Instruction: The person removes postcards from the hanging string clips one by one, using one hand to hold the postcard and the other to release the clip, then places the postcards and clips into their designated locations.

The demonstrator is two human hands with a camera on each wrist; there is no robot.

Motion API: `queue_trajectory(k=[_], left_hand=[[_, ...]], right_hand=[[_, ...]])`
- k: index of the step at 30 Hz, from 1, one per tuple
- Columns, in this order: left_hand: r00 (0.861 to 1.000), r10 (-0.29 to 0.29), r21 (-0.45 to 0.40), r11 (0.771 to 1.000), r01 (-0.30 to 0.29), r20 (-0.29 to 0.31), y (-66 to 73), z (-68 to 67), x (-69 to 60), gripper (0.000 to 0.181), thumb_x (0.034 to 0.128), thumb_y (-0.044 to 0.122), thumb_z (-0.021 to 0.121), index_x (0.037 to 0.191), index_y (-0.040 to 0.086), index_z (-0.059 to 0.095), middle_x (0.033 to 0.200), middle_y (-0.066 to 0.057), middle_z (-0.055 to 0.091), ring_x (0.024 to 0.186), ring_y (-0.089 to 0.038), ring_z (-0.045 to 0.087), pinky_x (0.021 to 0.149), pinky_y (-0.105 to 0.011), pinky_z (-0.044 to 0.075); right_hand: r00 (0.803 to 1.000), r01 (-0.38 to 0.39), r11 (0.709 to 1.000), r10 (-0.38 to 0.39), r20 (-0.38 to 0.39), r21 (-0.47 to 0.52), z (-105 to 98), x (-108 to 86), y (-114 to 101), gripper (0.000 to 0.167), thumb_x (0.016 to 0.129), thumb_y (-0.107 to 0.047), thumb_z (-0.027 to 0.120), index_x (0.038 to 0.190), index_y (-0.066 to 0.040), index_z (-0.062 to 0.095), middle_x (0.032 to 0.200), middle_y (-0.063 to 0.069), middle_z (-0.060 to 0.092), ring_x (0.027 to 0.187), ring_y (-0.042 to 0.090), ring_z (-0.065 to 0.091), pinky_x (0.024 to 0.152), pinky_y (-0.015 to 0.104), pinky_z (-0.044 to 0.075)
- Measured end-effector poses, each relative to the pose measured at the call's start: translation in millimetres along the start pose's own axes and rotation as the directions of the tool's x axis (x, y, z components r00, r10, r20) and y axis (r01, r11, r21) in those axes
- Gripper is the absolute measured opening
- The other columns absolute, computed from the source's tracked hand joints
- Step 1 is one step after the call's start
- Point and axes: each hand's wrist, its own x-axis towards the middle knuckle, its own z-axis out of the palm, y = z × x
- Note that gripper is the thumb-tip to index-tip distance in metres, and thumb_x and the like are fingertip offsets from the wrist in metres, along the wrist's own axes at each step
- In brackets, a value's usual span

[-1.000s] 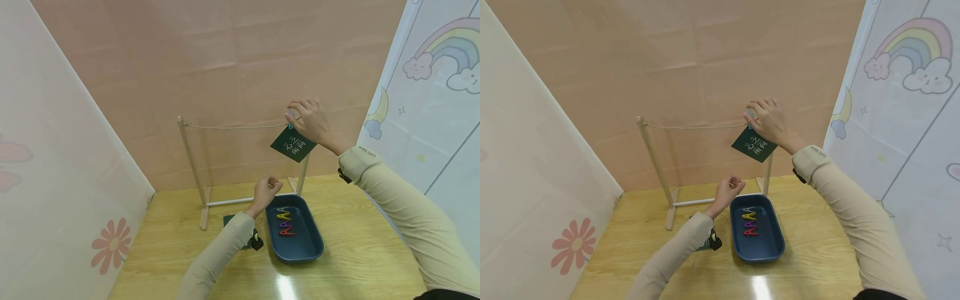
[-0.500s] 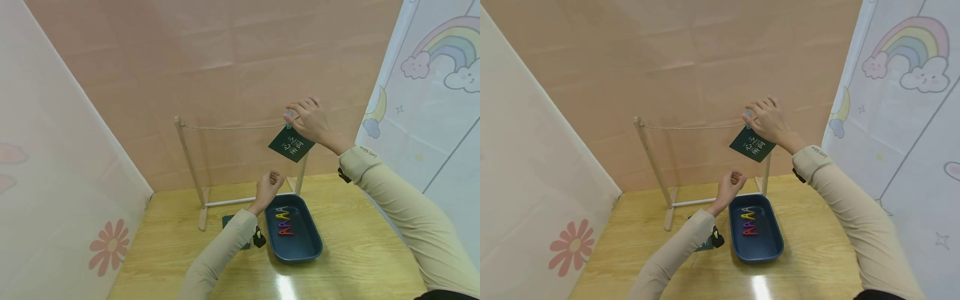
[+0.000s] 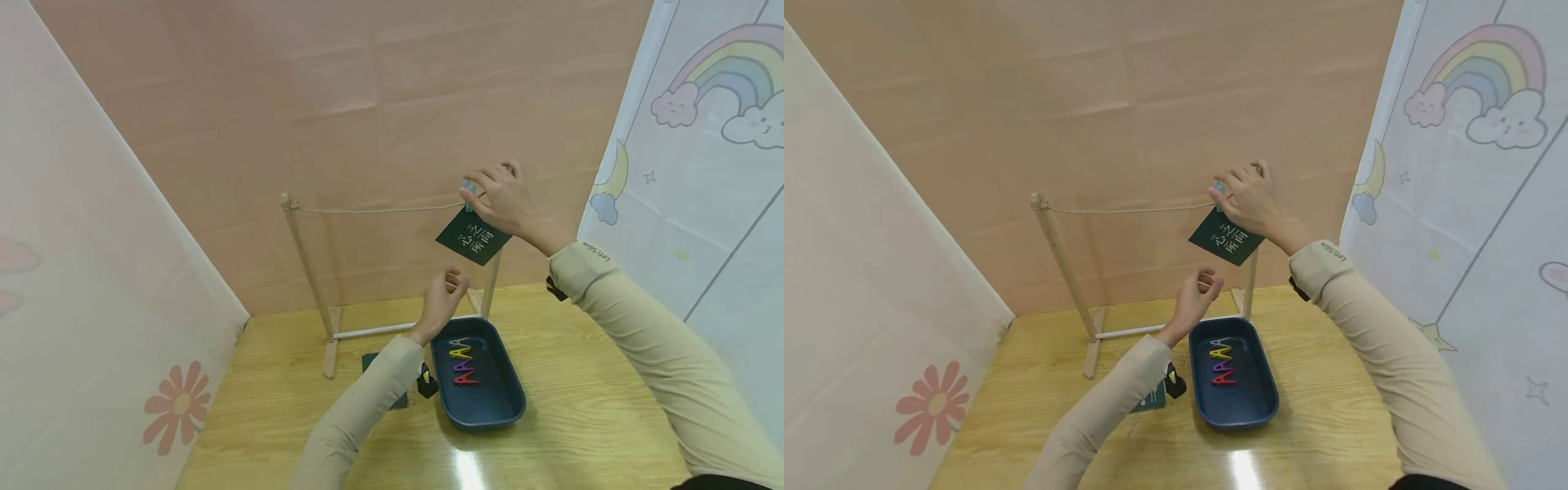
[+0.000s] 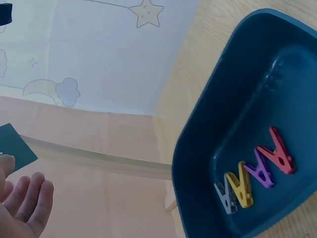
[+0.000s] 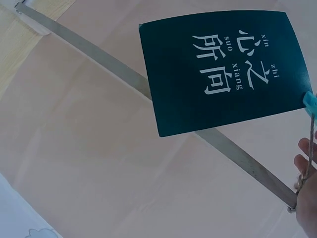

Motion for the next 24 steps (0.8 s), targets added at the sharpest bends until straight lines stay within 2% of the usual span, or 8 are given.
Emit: queue_trajectory(k=[7,11,17,24], left_hand=[[1.0,-0.011,0.03,0.999,0.012,-0.024,14.6,4.5,10.2,0.029,0.101,0.022,0.061,0.124,0.005,0.055,0.098,-0.006,0.065,0.081,-0.013,0.065,0.069,-0.022,0.054],[0.999,0.001,0.014,1.0,0.0,-0.051,18.1,9.5,14.0,0.03,0.1021,0.022,0.059,0.126,0.005,0.054,0.097,-0.006,0.064,0.079,-0.012,0.065,0.068,-0.021,0.055],[0.995,-0.015,-0.031,0.999,0.011,-0.101,21.0,14.7,15.0,0.024,0.1042,0.025,0.054,0.122,0.009,0.052,0.096,-0.002,0.062,0.076,-0.008,0.064,0.066,-0.02,0.054],[0.987,0.032,-0.079,0.996,-0.045,-0.156,20.1,16.0,16.5,0.022,0.1051,0.022,0.052,0.121,0.007,0.052,0.099,-0.008,0.063,0.081,-0.017,0.068,0.071,-0.021,0.057]], right_hand=[[1.0,-0.014,1.0,0.013,0.016,0.022,-2.2,2.5,-1.8,0.032,0.097,-0.026,0.063,0.119,-0.004,0.068,0.12,0.019,0.065,0.11,0.038,0.055,0.103,0.058,0.026],[0.998,-0.045,0.998,0.043,0.041,0.048,-3.1,3.3,-2.6,0.031,0.098,-0.027,0.063,0.118,-0.004,0.068,0.118,0.018,0.065,0.11,0.038,0.055,0.104,0.057,0.023],[0.996,-0.068,0.995,0.064,0.06,0.078,-3.4,4.9,-1.0,0.03,0.099,-0.028,0.062,0.115,-0.003,0.068,0.115,0.017,0.066,0.107,0.037,0.057,0.105,0.058,0.021],[0.994,-0.09,0.988,0.081,0.078,0.123,-6.7,5.3,-0.7,0.03,0.098,-0.027,0.065,0.113,-0.002,0.068,0.113,0.019,0.067,0.103,0.038,0.058,0.106,0.058,0.02]])
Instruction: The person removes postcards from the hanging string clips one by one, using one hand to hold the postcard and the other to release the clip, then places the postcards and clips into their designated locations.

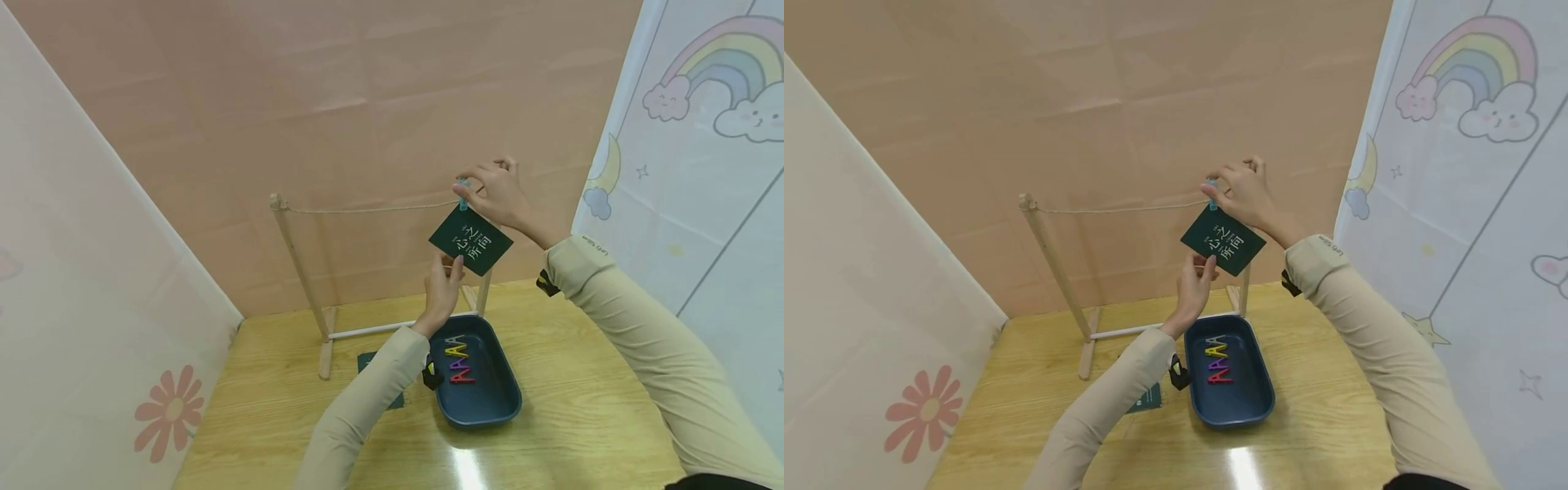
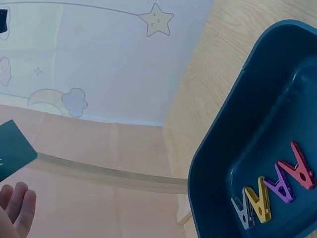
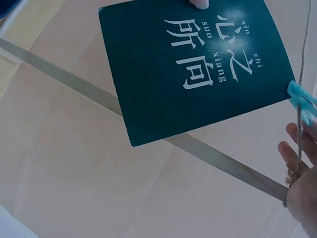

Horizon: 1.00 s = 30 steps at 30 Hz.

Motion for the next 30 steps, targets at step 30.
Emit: queue_trajectory(k=[30], left_hand=[[0.993,0.073,0.004,0.997,-0.073,-0.088,1.1,-5.2,2.7,0.014,0.1036,0.009,0.053,0.113,-0.001,0.055,0.095,-0.015,0.065,0.077,-0.024,0.069,0.07,-0.019,0.057]], right_hand=[[0.953,-0.298,0.928,0.276,0.127,0.224,-14.6,3.9,-8.5,0.028,0.098,-0.023,0.065,0.112,0.002,0.066,0.106,0.02,0.069,0.11,0.034,0.055,0.11,0.043,0.012]])
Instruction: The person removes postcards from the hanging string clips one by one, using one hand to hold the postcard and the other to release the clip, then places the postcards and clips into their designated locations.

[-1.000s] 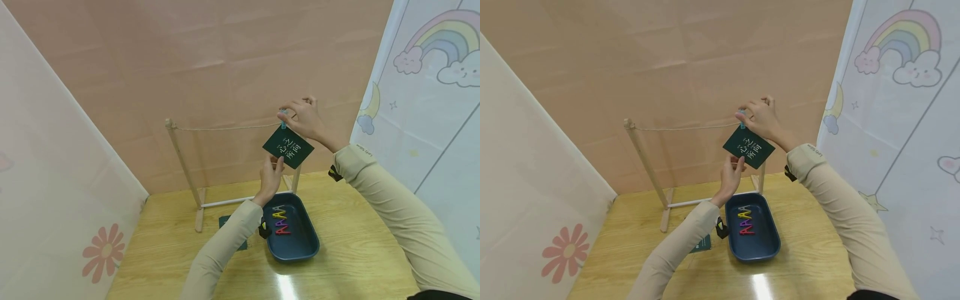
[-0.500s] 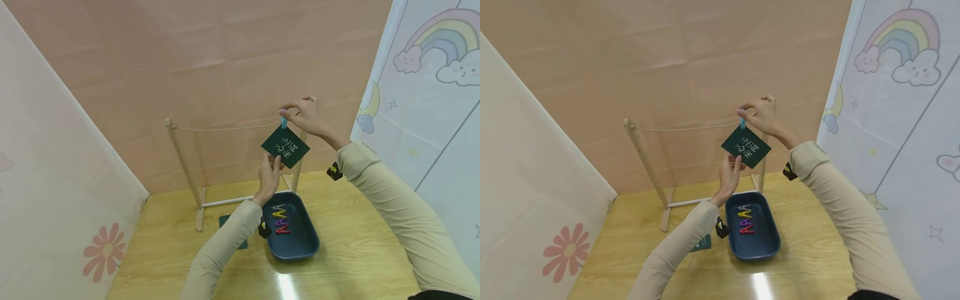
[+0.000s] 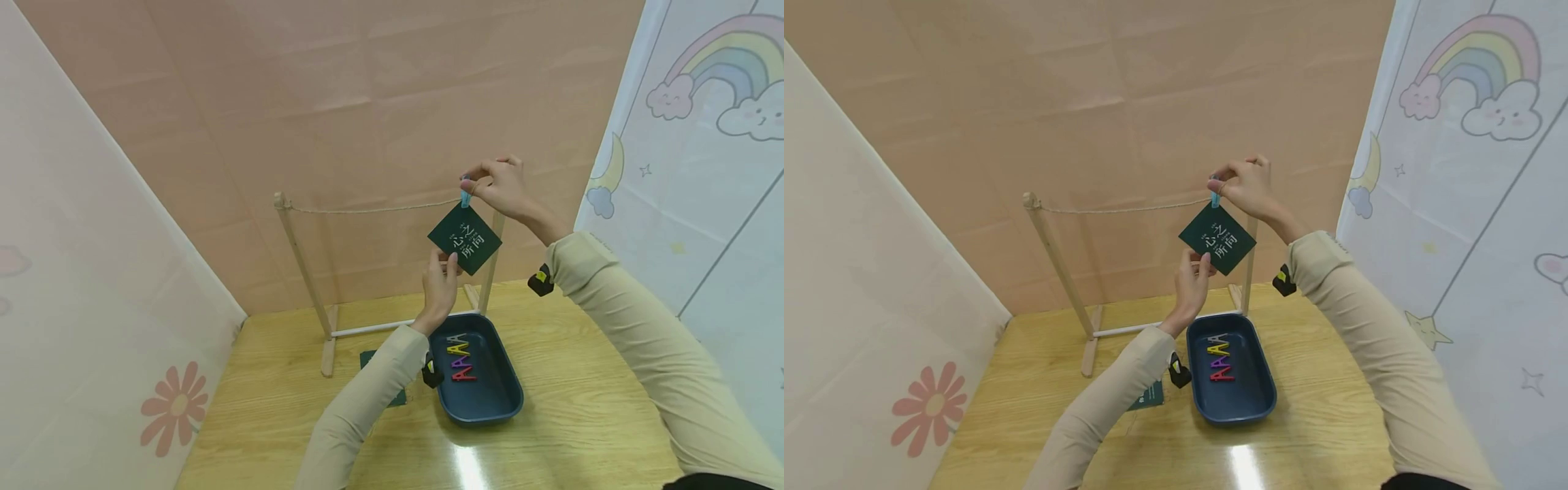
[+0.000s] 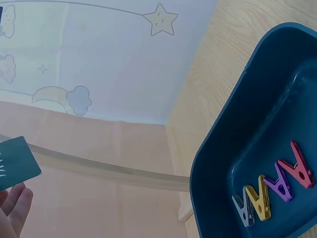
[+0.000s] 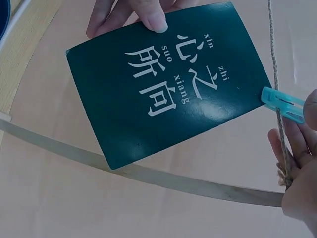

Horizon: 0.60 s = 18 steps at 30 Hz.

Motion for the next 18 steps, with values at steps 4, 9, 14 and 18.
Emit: queue_trajectory(k=[4,9,14,18], left_hand=[[1.0,0.018,-0.009,1.0,-0.018,0.0,0.7,-2.3,1.6,0.013,0.1033,0.007,0.053,0.113,-0.002,0.054,0.096,-0.017,0.066,0.078,-0.029,0.07,0.071,-0.021,0.058],[1.0,0.009,-0.044,0.999,-0.009,0.01,0.2,-4.2,3.3,0.014,0.1032,0.005,0.052,0.114,-0.003,0.053,0.098,-0.018,0.064,0.083,-0.034,0.069,0.075,-0.03,0.06],[1.0,-0.008,-0.079,0.997,0.009,0.014,-0.7,-4.7,3.5,0.014,0.1032,0.005,0.051,0.115,-0.003,0.052,0.099,-0.019,0.063,0.083,-0.03,0.069,0.075,-0.036,0.061],[1.0,0.001,-0.083,0.997,0.0,0.013,-1.8,-5.1,3.5,0.013,0.1026,0.003,0.052,0.114,-0.003,0.052,0.099,-0.019,0.063,0.082,-0.029,0.07,0.073,-0.032,0.061]], right_hand=[[0.999,-0.044,0.999,0.045,-0.022,0.032,2.3,1.5,0.0,0.026,0.098,-0.023,0.065,0.109,0.001,0.066,0.103,0.019,0.069,0.111,0.032,0.053,0.11,0.041,0.01],[0.996,-0.064,0.996,0.067,-0.052,0.058,4.5,2.9,-1.1,0.023,0.096,-0.02,0.067,0.104,0.001,0.067,0.096,0.02,0.071,0.108,0.029,0.053,0.11,0.039,0.01],[0.991,-0.075,0.994,0.084,-0.104,0.083,8.9,2.7,-2.7,0.021,0.095,-0.02,0.068,0.097,0.001,0.067,0.088,0.018,0.07,0.11,0.025,0.042,0.11,0.038,0.012],[0.986,-0.068,0.993,0.081,-0.147,0.091,12.1,3.2,-1.9,0.02,0.095,-0.018,0.068,0.091,0.001,0.067,0.081,0.015,0.07,0.104,0.023,0.043,0.108,0.035,0.013]])
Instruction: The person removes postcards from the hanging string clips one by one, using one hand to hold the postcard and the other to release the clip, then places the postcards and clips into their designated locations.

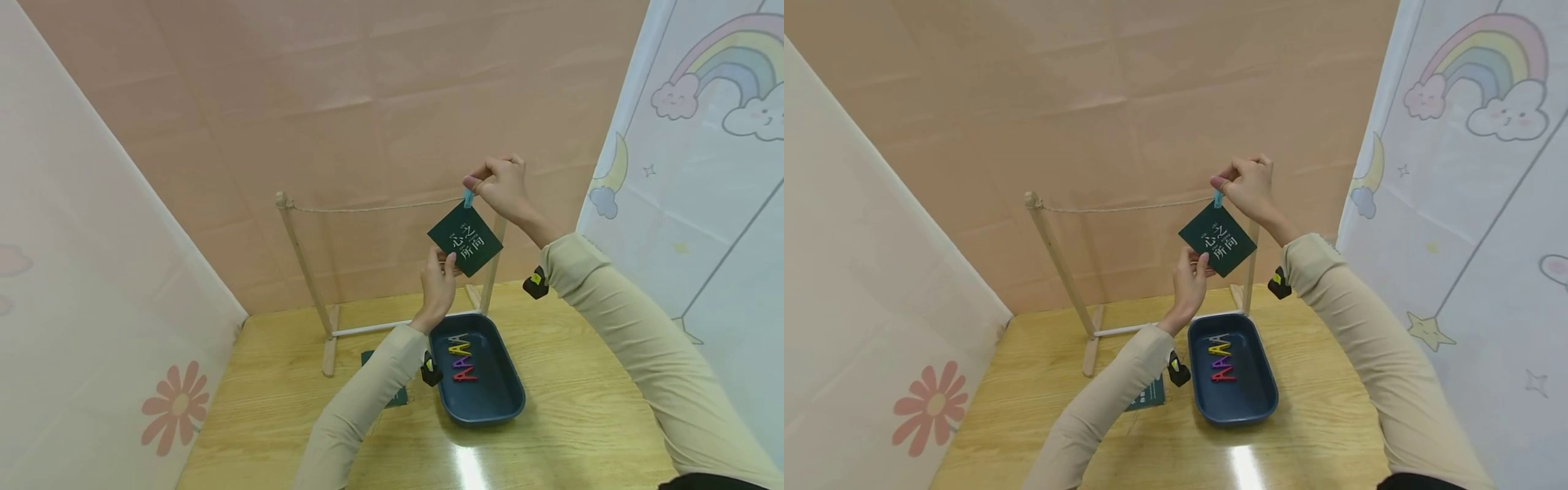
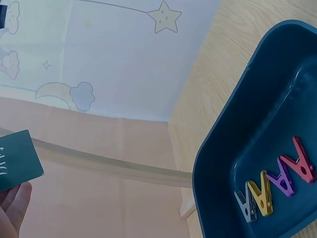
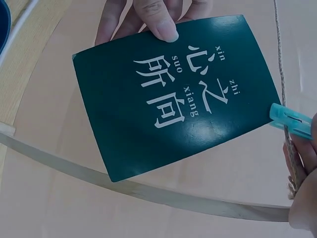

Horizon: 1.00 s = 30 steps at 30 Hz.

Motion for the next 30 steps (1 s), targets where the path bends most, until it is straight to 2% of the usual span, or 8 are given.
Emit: queue_trajectory(k=[9,13,19,24,27,30], left_hand=[[1.0,-0.005,0.004,1.0,0.005,0.017,-1.6,-2.7,-0.8,0.014,0.1031,0.007,0.052,0.114,-0.002,0.052,0.1,-0.018,0.063,0.083,-0.028,0.071,0.074,-0.037,0.061],[1.0,0.002,0.001,1.0,-0.002,0.021,-0.8,-3.5,-1.3,0.013,0.103,0.006,0.052,0.112,-0.002,0.052,0.099,-0.019,0.064,0.083,-0.028,0.071,0.074,-0.039,0.061],[1.0,-0.003,-0.005,1.0,0.003,0.017,-1.2,-4.3,-1.1,0.013,0.1031,0.006,0.051,0.113,-0.002,0.053,0.099,-0.019,0.064,0.083,-0.028,0.071,0.075,-0.046,0.06],[1.0,-0.004,0.003,1.0,0.004,0.019,-1.6,-5.3,-1.3,0.013,0.1032,0.007,0.051,0.113,-0.001,0.053,0.1,-0.018,0.063,0.083,-0.027,0.071,0.074,-0.039,0.061],[1.0,-0.009,0.004,1.0,0.009,0.018,-1.2,-6.2,-1.6,0.012,0.1032,0.007,0.051,0.112,-0.001,0.053,0.099,-0.017,0.063,0.082,-0.027,0.071,0.073,-0.034,0.061],[1.0,-0.007,0.005,1.0,0.006,0.017,-0.8,-7.3,-1.4,0.012,0.1029,0.007,0.051,0.112,-0.002,0.053,0.099,-0.018,0.063,0.082,-0.027,0.071,0.073,-0.034,0.061]], right_hand=[[0.996,0.06,0.998,-0.06,-0.063,-0.005,2.0,-0.1,-1.1,0.02,0.093,-0.011,0.071,0.078,0.002,0.066,0.073,0.014,0.07,0.079,0.021,0.059,0.109,0.033,0.016],[0.995,0.057,0.998,-0.055,-0.077,0.019,2.3,-0.8,-2.1,0.02,0.092,-0.011,0.071,0.077,0.002,0.067,0.071,0.012,0.07,0.078,0.014,0.057,0.108,0.03,0.016],[0.995,0.049,0.993,-0.04,-0.088,0.105,2.2,0.7,-0.6,0.017,0.092,-0.009,0.07,0.079,0.001,0.067,0.069,0.007,0.071,0.075,0.0,0.058,0.11,0.029,0.015],[0.995,0.034,0.989,-0.02,-0.097,0.144,0.7,1.3,-1.0,0.014,0.092,-0.009,0.07,0.08,-0.001,0.068,0.068,0.003,0.071,0.071,-0.003,0.06,0.114,0.03,0.015],[0.996,0.005,0.985,0.01,-0.092,0.171,0.3,0.7,-2.7,0.013,0.092,-0.008,0.07,0.082,0.0,0.068,0.07,0.004,0.071,0.067,-0.001,0.063,0.111,0.034,0.029],[0.996,-0.02,0.979,0.037,-0.082,0.202,0.4,-0.2,-4.5,0.014,0.093,-0.009,0.069,0.085,0.002,0.067,0.071,0.006,0.071,0.066,0.003,0.065,0.1,0.039,0.044]])
